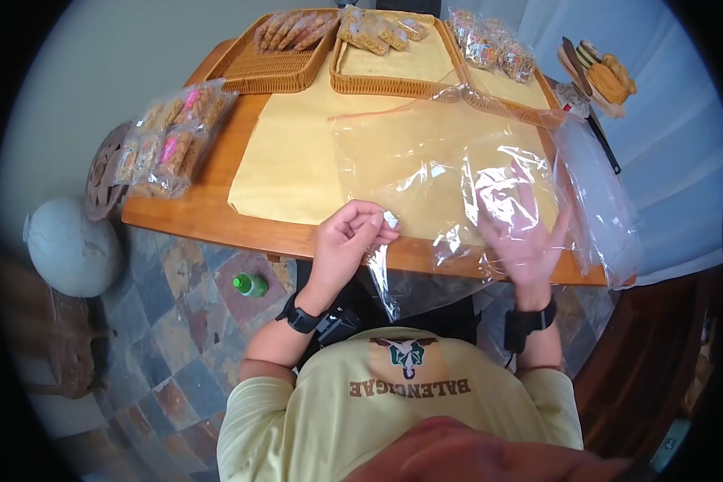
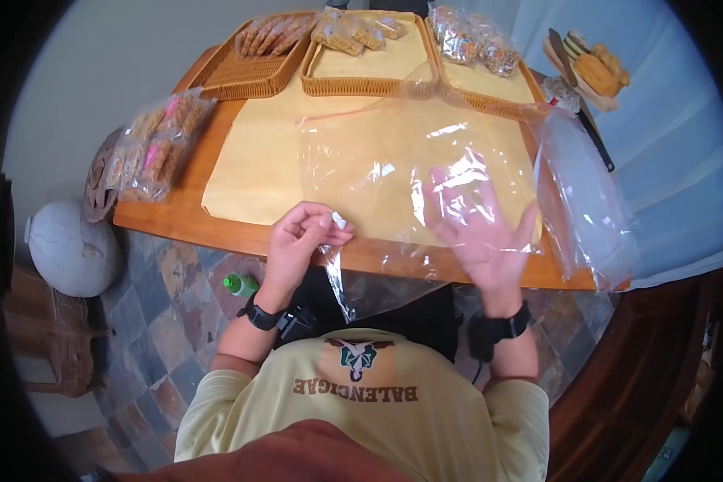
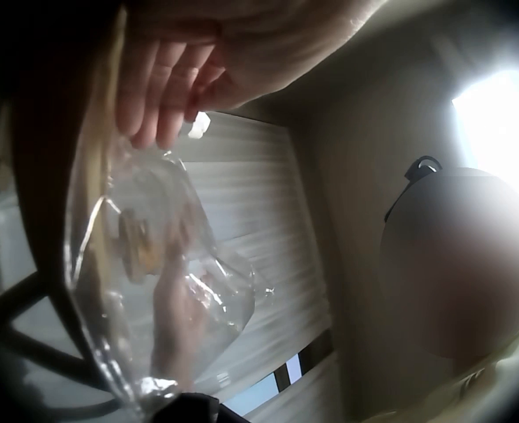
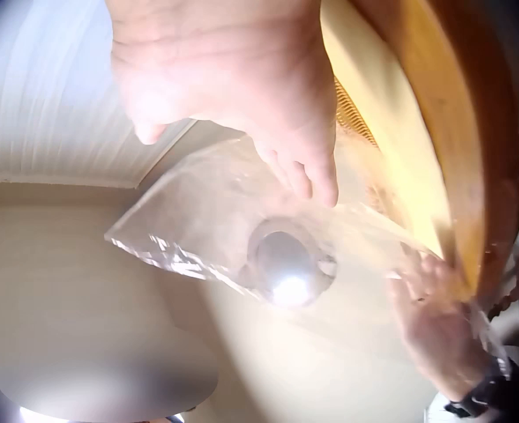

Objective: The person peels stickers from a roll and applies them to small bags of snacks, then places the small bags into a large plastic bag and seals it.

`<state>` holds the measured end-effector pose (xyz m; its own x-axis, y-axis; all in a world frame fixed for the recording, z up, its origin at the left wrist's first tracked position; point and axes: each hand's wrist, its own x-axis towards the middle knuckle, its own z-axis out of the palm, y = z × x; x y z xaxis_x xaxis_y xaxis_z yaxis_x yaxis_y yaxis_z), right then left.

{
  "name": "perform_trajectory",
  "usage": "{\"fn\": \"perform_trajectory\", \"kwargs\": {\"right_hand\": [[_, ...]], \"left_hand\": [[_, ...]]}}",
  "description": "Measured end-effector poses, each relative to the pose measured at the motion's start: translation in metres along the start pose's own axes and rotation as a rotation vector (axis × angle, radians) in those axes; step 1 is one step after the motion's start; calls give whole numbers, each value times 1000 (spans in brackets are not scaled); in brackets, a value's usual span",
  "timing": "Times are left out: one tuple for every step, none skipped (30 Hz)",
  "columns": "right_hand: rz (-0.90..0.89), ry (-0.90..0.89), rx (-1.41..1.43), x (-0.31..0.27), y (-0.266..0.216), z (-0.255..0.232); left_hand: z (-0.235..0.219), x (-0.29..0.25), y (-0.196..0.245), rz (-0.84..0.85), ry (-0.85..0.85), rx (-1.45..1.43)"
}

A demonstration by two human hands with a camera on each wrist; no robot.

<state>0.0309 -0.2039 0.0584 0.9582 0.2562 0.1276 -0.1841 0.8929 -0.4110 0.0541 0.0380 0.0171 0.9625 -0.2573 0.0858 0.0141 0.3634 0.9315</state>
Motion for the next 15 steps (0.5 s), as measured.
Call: {"fn": "perform_trajectory", "kwargs": {"right_hand": [[-44, -105, -38, -8, 10, -13], [-86, -209, -77, -14, 20, -16], [-89, -237, -182, -19, 31, -15], [-86, -240, -188, -24, 39, -15], [7, -59, -354, -28, 47, -18], [98, 125, -517, -30, 51, -20], [92, 130, -518, -28, 51, -17], [41, 57, -659, -25, 50, -11], [-13, -18, -802, -20, 49, -7], [-26, -10, -804, -15, 49, -4], [-27, 105, -722, -9, 49, -1], [-25, 213, -637, -1, 48, 1], [-67, 212, -666, 7, 46, -2], [-68, 203, -669, 12, 45, -7], [-41, 233, -642, 17, 41, -13]], "left_hand": [[2, 1, -2, 9, -2, -15], [4, 2, -4, 17, -2, -31], [6, 1, -1, -41, -5, -12], [7, 2, -3, -36, -4, -17], [10, 3, -6, -22, -42, -42], [12, 3, -8, -8, -82, -66], [14, 4, -8, -42, -117, -50], [16, 3, -8, -49, -130, -49], [18, 2, -9, -53, -167, -24], [20, 2, -9, -55, -203, 2], [22, 1, -10, -52, -216, 2], [23, 0, -10, -80, -232, 22], [23, -2, -10, -106, -242, 41], [22, -3, -10, -131, -248, 62], [17, -3, -10, -142, -292, 95]]}}
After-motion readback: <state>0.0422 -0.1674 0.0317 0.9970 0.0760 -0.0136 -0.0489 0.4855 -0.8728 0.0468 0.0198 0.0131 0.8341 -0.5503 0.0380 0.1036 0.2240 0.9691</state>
